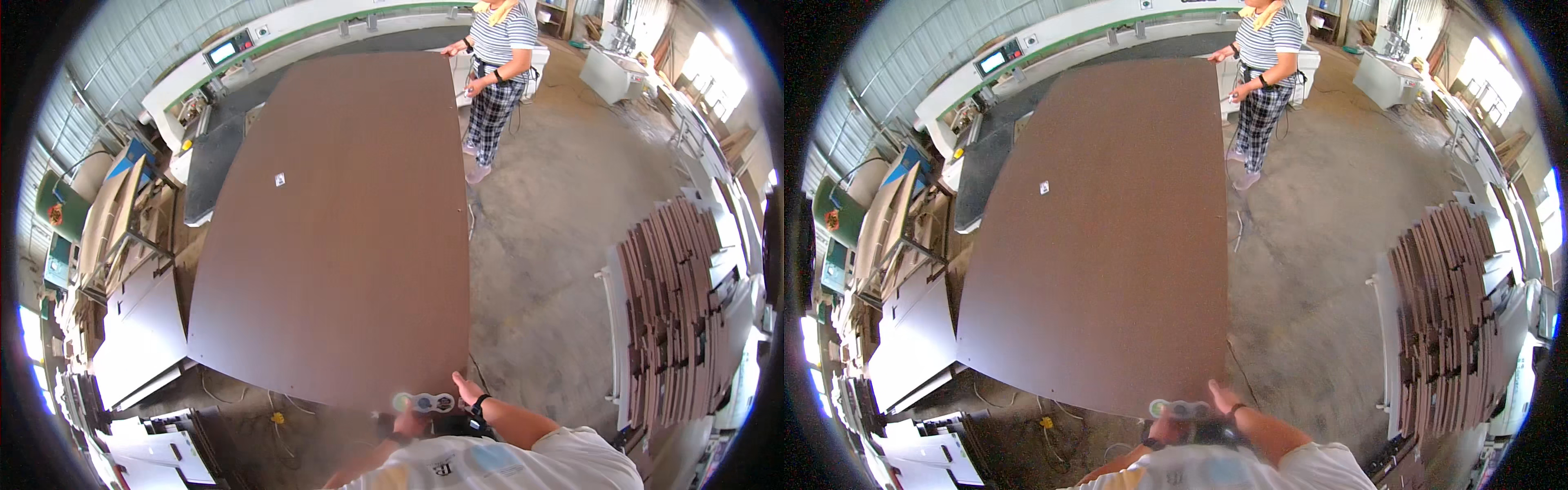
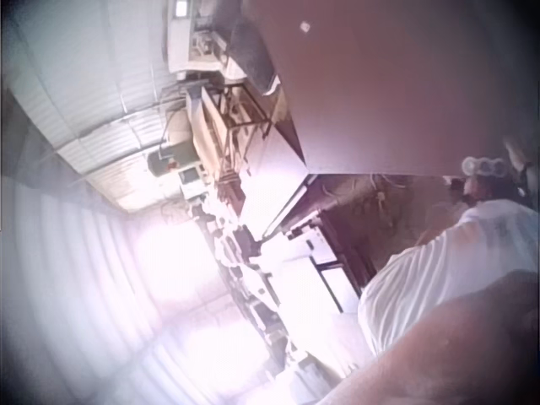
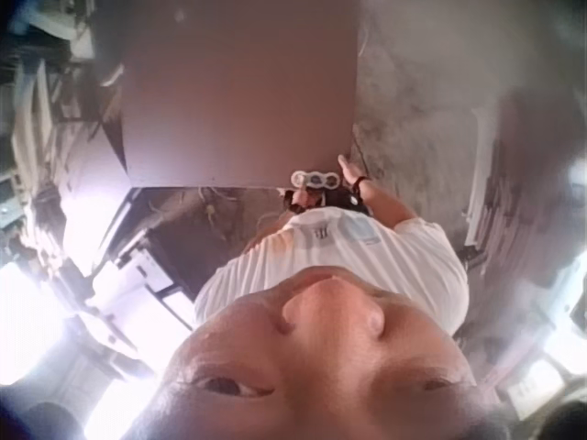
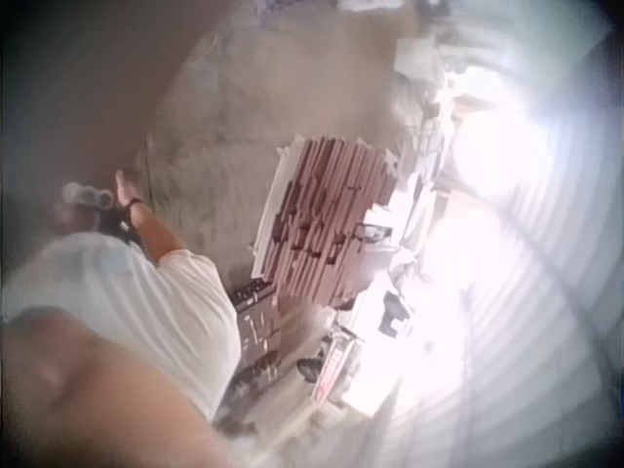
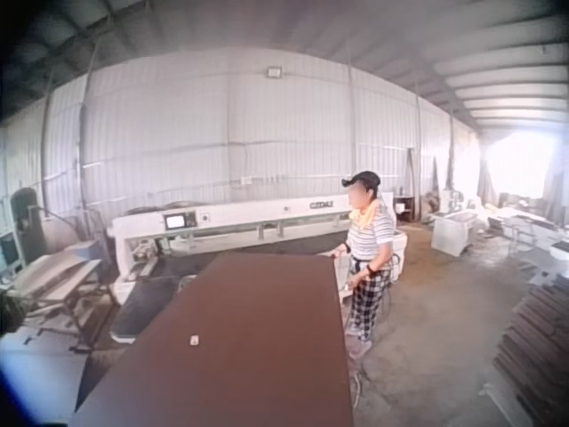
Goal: The recorder and another worker are handling and stacking large brown wooden panels in a workshop, possibly using a panel-processing machine.
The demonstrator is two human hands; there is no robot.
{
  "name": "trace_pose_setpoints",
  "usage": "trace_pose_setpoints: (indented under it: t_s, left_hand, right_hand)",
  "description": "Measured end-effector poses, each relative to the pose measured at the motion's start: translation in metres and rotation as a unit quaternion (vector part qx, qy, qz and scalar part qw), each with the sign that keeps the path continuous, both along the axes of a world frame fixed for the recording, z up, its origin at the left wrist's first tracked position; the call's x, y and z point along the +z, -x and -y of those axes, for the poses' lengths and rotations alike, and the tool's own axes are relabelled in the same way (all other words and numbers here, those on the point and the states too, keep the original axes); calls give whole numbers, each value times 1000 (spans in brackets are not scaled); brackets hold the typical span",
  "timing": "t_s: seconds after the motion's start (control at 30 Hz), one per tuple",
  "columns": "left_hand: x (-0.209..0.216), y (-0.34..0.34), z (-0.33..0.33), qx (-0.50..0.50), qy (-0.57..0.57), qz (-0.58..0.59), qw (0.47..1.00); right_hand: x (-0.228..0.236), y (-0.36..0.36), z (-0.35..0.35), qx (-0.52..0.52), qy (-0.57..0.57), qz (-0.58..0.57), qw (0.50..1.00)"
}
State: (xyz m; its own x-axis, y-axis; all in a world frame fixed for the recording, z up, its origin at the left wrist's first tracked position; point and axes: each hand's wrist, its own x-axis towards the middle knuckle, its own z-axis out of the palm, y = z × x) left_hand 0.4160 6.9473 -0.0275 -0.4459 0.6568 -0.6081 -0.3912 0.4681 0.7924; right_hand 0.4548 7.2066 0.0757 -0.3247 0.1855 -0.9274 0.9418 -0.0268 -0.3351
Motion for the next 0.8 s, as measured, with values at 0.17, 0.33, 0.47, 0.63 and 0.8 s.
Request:
trace_pose_setpoints:
  t_s: [0.17,0.33,0.47,0.63,0.8]
  left_hand:
    - [94,13,59,-8,196,-144,970]
    - [108,33,125,386,159,89,904]
    - [88,64,188,487,141,87,858]
    - [82,111,272,563,129,46,815]
    - [103,151,296,580,115,1,806]
  right_hand:
    - [88,11,84,-169,159,-21,972]
    - [38,20,128,-48,259,-49,964]
    - [-68,44,133,-92,128,-37,987]
    - [-28,125,151,-184,191,-118,957]
    - [1,168,167,-220,167,-103,956]
